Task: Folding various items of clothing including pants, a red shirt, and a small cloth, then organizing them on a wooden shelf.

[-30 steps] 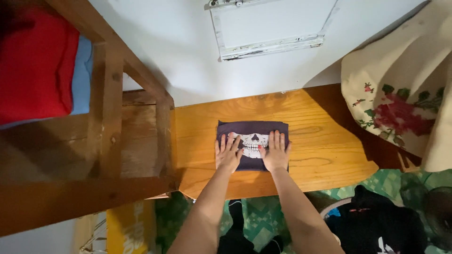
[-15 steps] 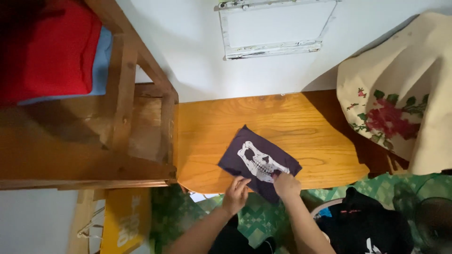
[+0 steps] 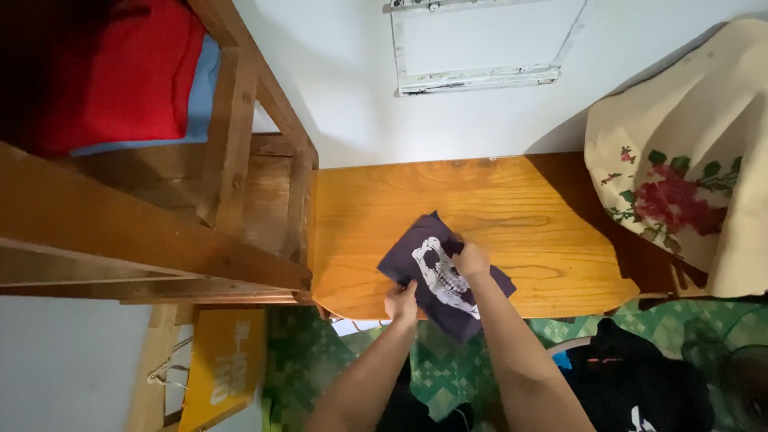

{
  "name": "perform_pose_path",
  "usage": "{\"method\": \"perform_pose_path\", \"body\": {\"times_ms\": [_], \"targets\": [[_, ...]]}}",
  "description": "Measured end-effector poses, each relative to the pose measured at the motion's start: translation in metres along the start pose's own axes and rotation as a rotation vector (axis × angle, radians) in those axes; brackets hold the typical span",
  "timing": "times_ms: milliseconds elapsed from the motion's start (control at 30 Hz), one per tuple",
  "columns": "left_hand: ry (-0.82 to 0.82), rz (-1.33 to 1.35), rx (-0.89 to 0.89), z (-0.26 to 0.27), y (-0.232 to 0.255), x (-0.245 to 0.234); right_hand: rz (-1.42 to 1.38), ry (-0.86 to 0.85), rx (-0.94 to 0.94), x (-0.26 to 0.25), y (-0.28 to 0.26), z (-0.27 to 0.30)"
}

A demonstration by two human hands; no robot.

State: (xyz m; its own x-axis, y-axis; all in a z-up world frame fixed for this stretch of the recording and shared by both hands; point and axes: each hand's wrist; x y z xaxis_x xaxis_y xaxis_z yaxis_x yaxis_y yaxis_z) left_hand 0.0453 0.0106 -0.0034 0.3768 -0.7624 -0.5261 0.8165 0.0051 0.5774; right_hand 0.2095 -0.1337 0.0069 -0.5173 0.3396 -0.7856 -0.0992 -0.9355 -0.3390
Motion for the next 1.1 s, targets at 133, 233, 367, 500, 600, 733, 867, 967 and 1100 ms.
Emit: {"method": "perform_pose_path", "body": {"times_ms": [133,233,367,500,600,733,867,967,1100], "targets": [[0.033,0.101,0.039,-0.005,0.01,0.003,-0.26,-0.132,0.039,0.015,0.031,-0.029],[0.027,0.143,0.158,-0.019,0.017,0.0,-0.655,-0.278,0.184,-0.046,0.01,0.025],[-0.076,0.292,0.273,-0.028,0.034,-0.008,-1.019,-0.367,0.352,-0.098,-0.003,0.073],[-0.158,0.279,0.206,-0.054,0.072,-0.019,-1.05,-0.236,0.317,-0.092,0.03,0.04],[-0.203,0.052,0.294,-0.066,0.107,-0.019,-0.991,-0.179,0.128,-0.119,0.01,0.05],[-0.13,0.081,0.586,-0.047,0.161,-0.033,-1.018,0.135,-0.188,-0.125,0.017,0.018],[-0.017,0.132,0.807,-0.024,0.16,-0.032,-0.947,0.314,-0.294,-0.108,0.053,0.001],[0.01,-0.119,0.811,-0.031,0.112,-0.018,-0.668,0.165,-0.148,-0.089,0.067,0.034],[-0.164,-0.272,0.566,-0.034,0.042,-0.01,-0.341,-0.061,-0.052,-0.029,0.093,0.047]]}}
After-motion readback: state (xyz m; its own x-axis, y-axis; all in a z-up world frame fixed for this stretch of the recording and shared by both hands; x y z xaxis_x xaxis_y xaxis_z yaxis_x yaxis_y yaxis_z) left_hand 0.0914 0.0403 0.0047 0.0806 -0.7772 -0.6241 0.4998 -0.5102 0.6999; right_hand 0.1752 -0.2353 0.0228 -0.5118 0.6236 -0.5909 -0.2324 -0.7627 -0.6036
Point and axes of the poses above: each hand's wrist, its own z-axis away from the middle knuckle, its own x-axis out of the palm, y = z × x, and after that the axes turned 6 degrees about -y, right-handed
